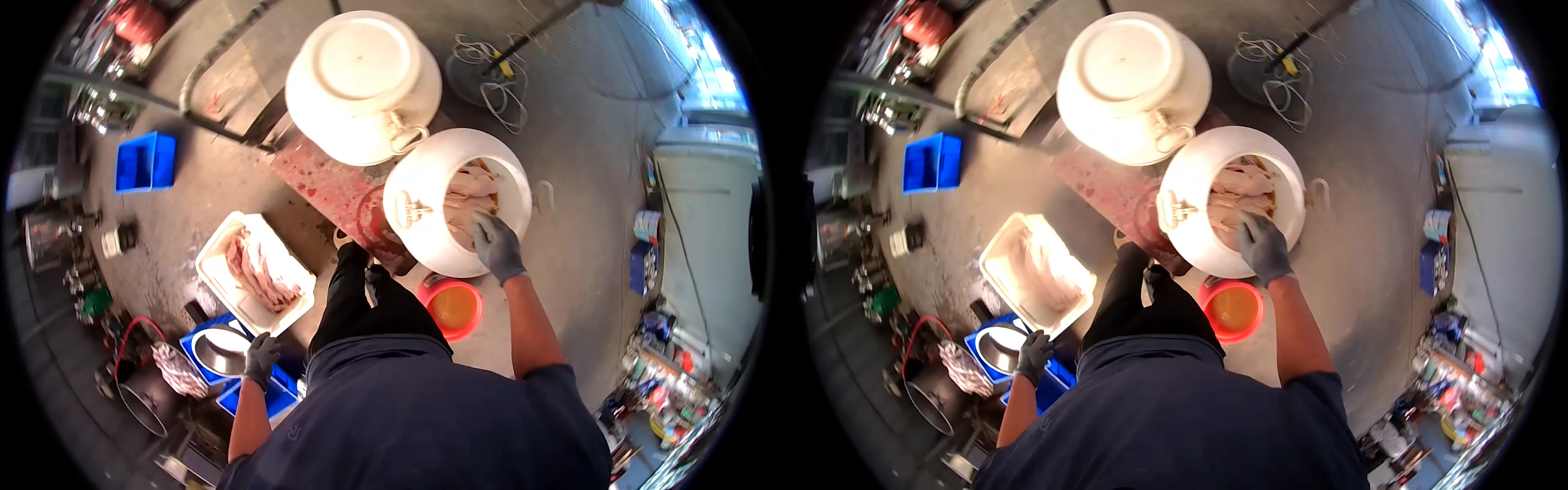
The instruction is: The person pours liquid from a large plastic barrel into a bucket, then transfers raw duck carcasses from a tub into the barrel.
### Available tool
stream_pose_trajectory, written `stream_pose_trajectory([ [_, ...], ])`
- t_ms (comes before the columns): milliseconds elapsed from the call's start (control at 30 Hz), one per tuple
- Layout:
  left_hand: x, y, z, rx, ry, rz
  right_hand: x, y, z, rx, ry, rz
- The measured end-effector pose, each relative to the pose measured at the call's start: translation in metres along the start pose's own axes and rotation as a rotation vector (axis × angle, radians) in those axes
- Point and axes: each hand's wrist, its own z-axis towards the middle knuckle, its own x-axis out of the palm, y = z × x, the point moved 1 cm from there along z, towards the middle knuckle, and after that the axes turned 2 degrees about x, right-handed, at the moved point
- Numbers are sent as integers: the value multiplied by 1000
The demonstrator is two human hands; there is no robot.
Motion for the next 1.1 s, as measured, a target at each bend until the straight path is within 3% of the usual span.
stream_pose_trajectory([
  [133, 0, 47, -11, -63, -58, -115, -15, 44, -20, -26, 64, 144],
  [167, -19, 85, 3, 89, 18, 21, -15, 65, -23, -36, 102, 168],
  [233, -52, 168, 58, 138, 86, -19, 6, 82, -32, -86, 237, 223],
  [267, -43, 147, 37, -15, -40, -334, 16, 90, -37, -79, 327, 259],
  [367, -78, 191, 61, 304, -87, 130, 49, 136, -47, -211, 552, 46],
  [533, -98, 90, -3, 211, -198, -149, 122, 182, -87, -427, 857, -194],
  [667, -144, 105, 25, 210, -188, -148, 193, 247, -115, -437, 1083, -405],
  [733, -163, 153, 79, 191, -38, -330, 246, 270, -131, -431, 1094, -419],
  [800, -178, 161, 100, 163, -59, -216, 312, 290, -153, -78, 1081, -163],
  [833, -187, 164, 108, 130, -5, -173, 341, 313, -158, 7, 1105, -225],
  [900, -189, 208, 153, 263, -39, -178, 440, 278, -191, 155, 1212, 131],
  [967, -190, 205, 170, 118, 12, -390, 526, 262, -219, 135, 1262, 118],
  [1033, -181, 218, 205, 59, -99, -620, 609, 291, -220, 89, 1421, -50],
  [1100, -172, 240, 249, -24, -114, -695, 701, 290, -231, 133, 1338, 154],
])
